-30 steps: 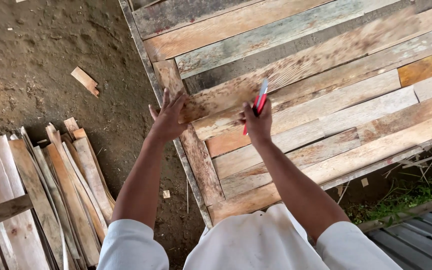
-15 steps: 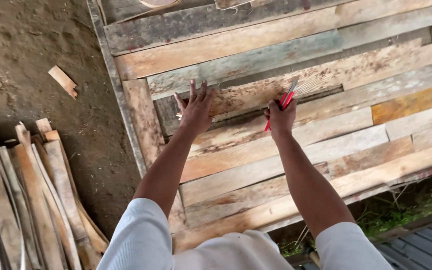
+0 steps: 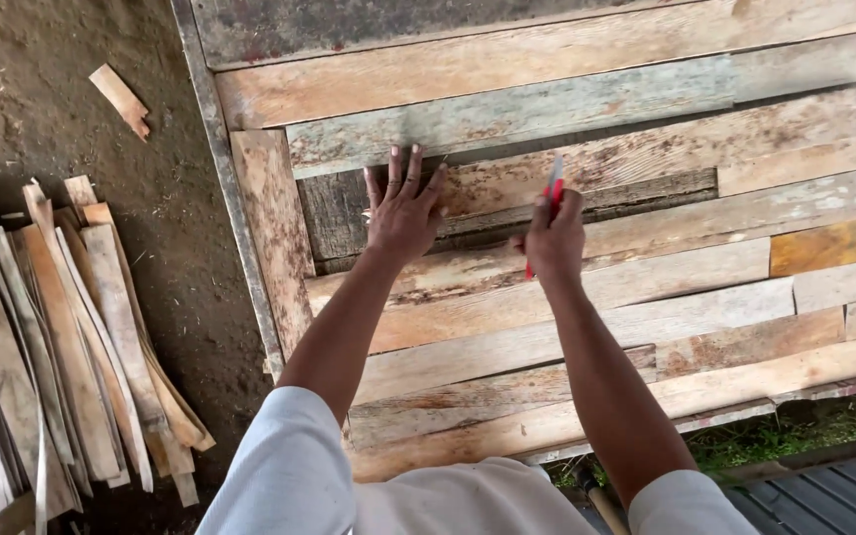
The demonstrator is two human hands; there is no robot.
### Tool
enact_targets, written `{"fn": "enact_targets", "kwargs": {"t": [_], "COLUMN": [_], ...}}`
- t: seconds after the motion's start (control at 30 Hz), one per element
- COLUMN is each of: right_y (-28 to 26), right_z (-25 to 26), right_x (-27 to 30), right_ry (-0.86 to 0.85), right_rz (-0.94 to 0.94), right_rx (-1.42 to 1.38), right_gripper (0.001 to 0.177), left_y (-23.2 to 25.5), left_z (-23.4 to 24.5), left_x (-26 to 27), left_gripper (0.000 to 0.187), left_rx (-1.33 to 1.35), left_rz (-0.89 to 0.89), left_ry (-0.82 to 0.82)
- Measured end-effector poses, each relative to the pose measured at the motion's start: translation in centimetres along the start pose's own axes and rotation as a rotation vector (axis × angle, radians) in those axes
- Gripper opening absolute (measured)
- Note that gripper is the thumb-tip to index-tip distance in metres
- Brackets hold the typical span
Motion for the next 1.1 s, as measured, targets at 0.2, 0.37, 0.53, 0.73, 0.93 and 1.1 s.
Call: {"fn": "enact_targets", "kwargs": {"t": [0.2,0.37,0.53,0.73,0.93,1.1], "right_y": [-0.6,-0.1,0.8,0.3,-1.3,-1.5], "right_z": [-6.5,-9.2,-10.4,-9.9,-10.1,-10.3], "right_x": [1.6,0.1,-0.9,-0.6,0.2,0.2], "right_ry": [-0.265,-0.295,-0.343,-0.367,-0.369,-0.351], "right_rz": [0.305,0.388,0.329,0.287,0.283,0.278], "right_rx": [0.503,0.818,0.862,0.873,0.893,0.913], "right_gripper": [0.027,0.027,0.027,0.030,0.032,0.030], "left_y": [0.1,-0.3,-0.3,0.0,-0.3,-0.4], "left_z": [-1.2,-1.7,-0.8,0.1,0.6,0.5], "left_x": [-0.1,-0.3,-0.7,-0.2,-0.1,-0.1], "left_gripper": [0.062,0.064,0.063,0.065,0.064,0.065], "left_rx": [-0.094,-0.164,-0.242,-0.234,-0.261,-0.233], "left_rz": [0.062,0.027,-0.013,-0.044,-0.047,-0.073], "left_ry": [0.001,0.032,0.000,0.003,-0.021,0.039]}}
Point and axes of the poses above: each hand's wrist, its own x-axis away from the middle knuckle, its own z-axis out of the back of the hand, y = z × x, the point moved 6 cm from there along -x, towards the middle knuckle, and after that the axes turned 5 degrees about y, right-handed, at the moved point
